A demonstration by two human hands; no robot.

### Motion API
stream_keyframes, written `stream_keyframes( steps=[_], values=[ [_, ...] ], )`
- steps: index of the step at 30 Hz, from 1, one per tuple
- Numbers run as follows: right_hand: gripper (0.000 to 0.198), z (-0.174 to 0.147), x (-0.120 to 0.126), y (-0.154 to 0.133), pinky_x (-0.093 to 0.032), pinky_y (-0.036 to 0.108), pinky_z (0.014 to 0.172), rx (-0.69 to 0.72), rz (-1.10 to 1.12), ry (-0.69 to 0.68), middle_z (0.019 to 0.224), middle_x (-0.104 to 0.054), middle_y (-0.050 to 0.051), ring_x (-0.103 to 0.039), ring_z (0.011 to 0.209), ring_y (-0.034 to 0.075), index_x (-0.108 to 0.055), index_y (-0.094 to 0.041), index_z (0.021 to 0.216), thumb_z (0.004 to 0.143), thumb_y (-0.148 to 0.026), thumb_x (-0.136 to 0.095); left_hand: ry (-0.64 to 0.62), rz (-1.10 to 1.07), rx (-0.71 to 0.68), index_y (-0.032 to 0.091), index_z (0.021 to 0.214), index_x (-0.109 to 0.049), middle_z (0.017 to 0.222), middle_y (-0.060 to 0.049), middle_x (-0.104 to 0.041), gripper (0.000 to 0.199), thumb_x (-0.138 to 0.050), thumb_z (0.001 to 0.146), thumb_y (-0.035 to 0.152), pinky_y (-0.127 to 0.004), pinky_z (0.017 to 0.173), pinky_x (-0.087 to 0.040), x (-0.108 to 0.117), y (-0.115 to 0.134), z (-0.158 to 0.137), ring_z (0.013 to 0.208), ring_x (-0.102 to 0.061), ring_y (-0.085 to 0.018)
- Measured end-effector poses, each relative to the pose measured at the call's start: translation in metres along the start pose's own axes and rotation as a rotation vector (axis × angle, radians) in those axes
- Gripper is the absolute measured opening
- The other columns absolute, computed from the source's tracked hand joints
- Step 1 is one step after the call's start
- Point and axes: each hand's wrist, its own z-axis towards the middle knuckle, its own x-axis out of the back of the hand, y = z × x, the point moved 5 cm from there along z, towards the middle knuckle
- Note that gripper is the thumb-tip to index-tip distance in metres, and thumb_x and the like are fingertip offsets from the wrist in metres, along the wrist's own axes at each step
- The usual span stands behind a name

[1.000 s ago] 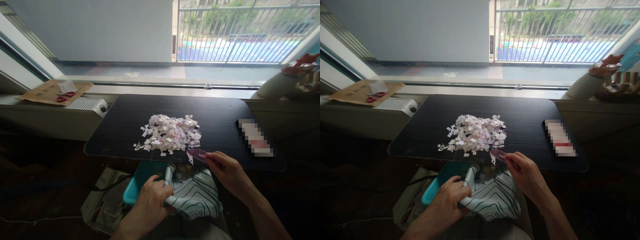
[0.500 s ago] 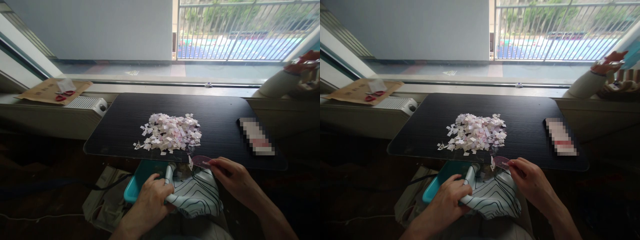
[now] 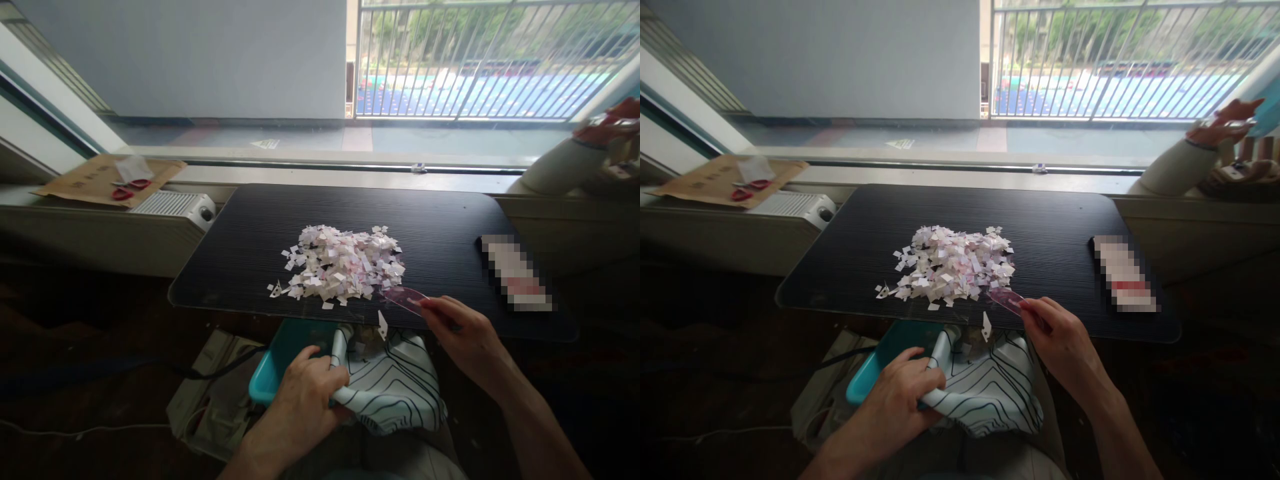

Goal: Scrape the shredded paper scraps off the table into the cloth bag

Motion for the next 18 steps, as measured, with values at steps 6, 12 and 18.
stream_keyframes(
  steps=[6, 12, 18],
  values=[
    [0.02, -0.022, 0.002, -0.008, -0.043, 0.024, 0.058, -0.028, -0.007, -0.179, 0.081, -0.062, 0.001, -0.057, 0.065, 0.012, -0.067, -0.021, 0.092, 0.092, -0.033, -0.051, -0.002, 0.015, 0.0, 0.019, 0.071, -0.058, 0.067, 0.003, -0.056, 0.016, -0.073, 0.067, 0.013, -0.043, 0.094, -0.037, -0.001, 0.0, -0.002, 0.069, -0.057, -0.016],
    [0.02, -0.015, -0.001, -0.015, -0.043, 0.023, 0.059, 0.027, 0.015, -0.11, 0.083, -0.063, 0.002, -0.057, 0.066, 0.012, -0.067, -0.02, 0.095, 0.092, -0.033, -0.051, -0.007, 0.028, -0.003, 0.02, 0.071, -0.058, 0.067, 0.003, -0.056, 0.015, -0.072, 0.069, 0.016, -0.043, 0.095, -0.037, -0.002, 0.0, 0.0, 0.068, -0.057, -0.016],
    [0.023, 0.014, -0.011, -0.022, -0.043, 0.025, 0.061, 0.072, -0.048, -0.014, 0.083, -0.063, 0.003, -0.056, 0.066, 0.013, -0.068, -0.019, 0.097, 0.092, -0.032, -0.049, 0.009, 0.047, 0.0, 0.02, 0.073, -0.058, 0.068, 0.003, -0.056, 0.013, -0.069, 0.07, 0.016, -0.043, 0.095, -0.037, -0.001, 0.002, -0.003, 0.069, -0.057, -0.017]
  ],
)
